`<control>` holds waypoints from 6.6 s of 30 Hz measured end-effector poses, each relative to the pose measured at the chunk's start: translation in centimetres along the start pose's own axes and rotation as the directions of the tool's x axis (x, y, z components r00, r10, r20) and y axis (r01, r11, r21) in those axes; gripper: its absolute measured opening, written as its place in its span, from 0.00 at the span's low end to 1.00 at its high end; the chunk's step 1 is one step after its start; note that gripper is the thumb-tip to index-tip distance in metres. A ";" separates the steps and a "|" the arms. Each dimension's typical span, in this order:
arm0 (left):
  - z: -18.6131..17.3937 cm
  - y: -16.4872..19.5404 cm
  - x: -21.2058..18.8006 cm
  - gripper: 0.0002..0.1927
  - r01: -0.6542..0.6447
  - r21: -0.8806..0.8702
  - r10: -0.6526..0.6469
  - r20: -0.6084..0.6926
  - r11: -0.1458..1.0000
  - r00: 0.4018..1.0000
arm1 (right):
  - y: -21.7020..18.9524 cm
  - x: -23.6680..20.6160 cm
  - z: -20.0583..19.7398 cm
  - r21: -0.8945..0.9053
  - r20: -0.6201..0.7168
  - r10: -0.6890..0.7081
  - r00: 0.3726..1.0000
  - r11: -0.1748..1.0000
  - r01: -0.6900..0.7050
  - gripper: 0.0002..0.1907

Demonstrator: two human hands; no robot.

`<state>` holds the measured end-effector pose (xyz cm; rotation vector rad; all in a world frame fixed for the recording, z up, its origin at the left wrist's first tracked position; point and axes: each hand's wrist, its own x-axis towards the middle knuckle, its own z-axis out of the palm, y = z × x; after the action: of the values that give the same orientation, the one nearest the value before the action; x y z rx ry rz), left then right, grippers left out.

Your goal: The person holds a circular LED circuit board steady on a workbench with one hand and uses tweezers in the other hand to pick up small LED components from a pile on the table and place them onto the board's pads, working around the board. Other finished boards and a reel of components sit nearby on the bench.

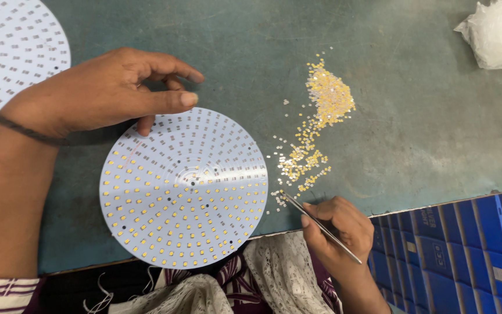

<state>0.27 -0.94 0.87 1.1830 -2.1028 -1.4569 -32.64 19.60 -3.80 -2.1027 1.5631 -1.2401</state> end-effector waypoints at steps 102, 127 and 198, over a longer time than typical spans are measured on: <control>-0.1 0.7 0.4 0.31 0.013 -0.029 -0.014 -0.007 0.999 1.000 | -1.4 -1.2 1.4 0.012 0.008 -0.144 0.990 0.990 0.144 0.11; -0.2 -0.2 0.5 0.31 -0.027 -0.035 0.028 0.014 0.999 1.000 | -2.1 -1.4 1.4 -0.008 -0.003 -0.006 1.000 1.000 0.006 0.08; -0.4 -0.9 0.2 0.32 0.137 0.052 -0.136 -0.030 0.989 0.990 | 1.1 -1.3 -1.0 -0.081 -0.142 0.192 0.971 0.975 -0.205 0.06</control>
<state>0.79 -1.51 0.26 1.3836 -2.0927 -1.4416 -34.19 20.59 -4.55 -1.8941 1.8740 -1.2817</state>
